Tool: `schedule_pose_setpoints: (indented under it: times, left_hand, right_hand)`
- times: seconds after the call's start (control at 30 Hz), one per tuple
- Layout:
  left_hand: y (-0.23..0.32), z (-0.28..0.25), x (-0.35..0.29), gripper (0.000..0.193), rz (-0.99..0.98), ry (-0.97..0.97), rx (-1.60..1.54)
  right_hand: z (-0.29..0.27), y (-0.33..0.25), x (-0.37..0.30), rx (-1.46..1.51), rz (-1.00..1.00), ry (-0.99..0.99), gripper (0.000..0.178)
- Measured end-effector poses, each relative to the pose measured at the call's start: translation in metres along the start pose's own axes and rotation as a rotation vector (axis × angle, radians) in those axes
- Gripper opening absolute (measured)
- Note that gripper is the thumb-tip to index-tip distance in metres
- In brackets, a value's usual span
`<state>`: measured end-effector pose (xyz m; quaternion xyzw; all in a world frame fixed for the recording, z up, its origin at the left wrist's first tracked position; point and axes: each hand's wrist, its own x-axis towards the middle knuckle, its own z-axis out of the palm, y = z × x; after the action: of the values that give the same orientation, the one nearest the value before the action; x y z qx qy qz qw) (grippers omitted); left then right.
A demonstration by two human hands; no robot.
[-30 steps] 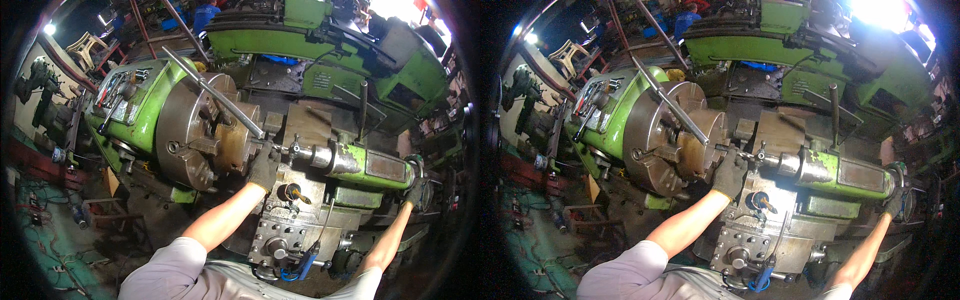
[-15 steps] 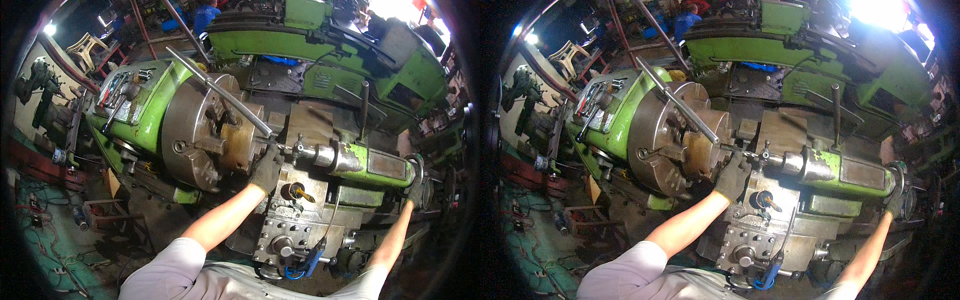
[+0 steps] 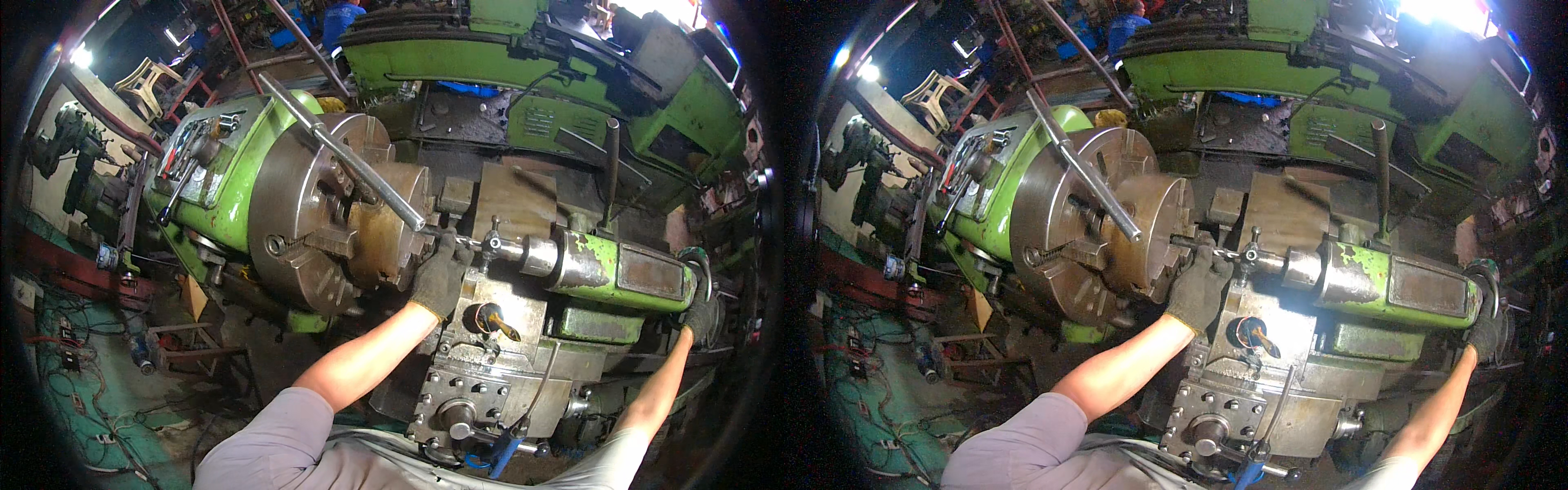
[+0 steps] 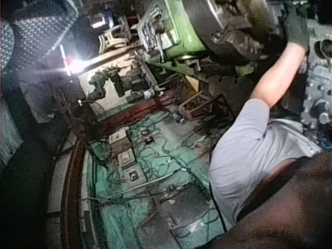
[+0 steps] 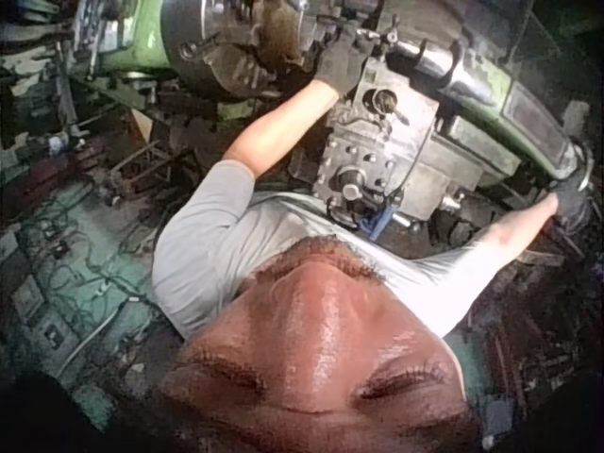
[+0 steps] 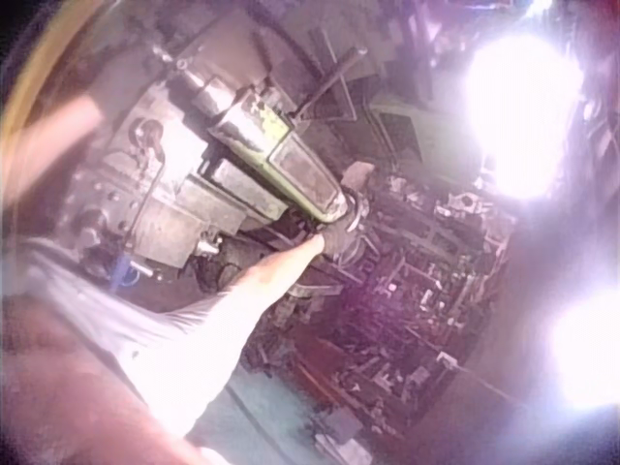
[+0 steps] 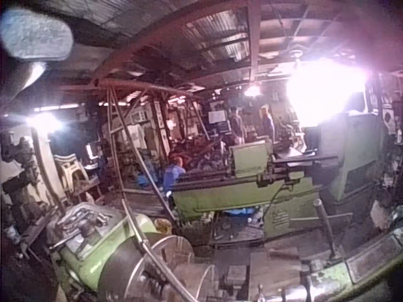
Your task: The person operates a green metal lathe in a workshop, using a wrench to tighten the chuck and adjusting the tool post and tailstock. They manipulate the machine's controls to position the cutting tool against a rotating metal workpiece, performing machining operations while frequently adjusting the setup.
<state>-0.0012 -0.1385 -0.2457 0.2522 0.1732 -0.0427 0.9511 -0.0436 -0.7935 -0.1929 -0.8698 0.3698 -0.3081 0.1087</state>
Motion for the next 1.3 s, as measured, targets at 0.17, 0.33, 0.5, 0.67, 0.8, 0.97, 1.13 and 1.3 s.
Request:
schedule_pose_setpoints:
  times: [0.17, 0.33, 0.5, 0.67, 0.8, 0.97, 1.13, 1.3]
  left_hand:
    - [0.0, -0.02, 0.006, 0.023, -0.098, -0.026, -0.063]
    - [-0.005, 0.002, 0.0, 0.026, -0.015, -0.027, -0.036]
    - [0.0, -0.011, 0.0, 0.023, 0.025, -0.049, 0.018]
    - [-0.004, -0.008, 0.004, 0.019, 0.006, -0.017, -0.021]
    - [0.002, 0.004, -0.006, 0.015, 0.023, 0.006, 0.152]
    - [-0.008, -0.019, 0.011, 0.024, 0.147, -0.108, 0.669]
    - [0.003, -0.002, -0.008, 0.031, 0.341, -0.033, 1.247]
    - [-0.023, -0.057, 0.03, 0.02, 0.387, -0.143, 0.58]
  right_hand:
    - [-0.007, -0.026, -0.005, -0.142, -0.004, -0.104, 0.057]
    - [0.0, -0.005, 0.007, -0.181, -0.122, 0.113, 0.057]
    - [-0.002, -0.018, 0.001, -0.098, -0.029, -0.038, 0.053]
    - [-0.007, -0.031, -0.001, -0.008, -0.072, -0.044, 0.055]
    - [-0.004, -0.019, -0.003, -0.031, -0.06, -0.019, 0.061]
    - [0.002, -0.002, 0.019, -0.042, 0.008, -0.026, 0.064]
    - [-0.004, -0.03, -0.009, -0.088, 0.031, -0.075, 0.063]
    - [-0.006, -0.024, 0.0, 0.016, -0.072, -0.084, 0.065]
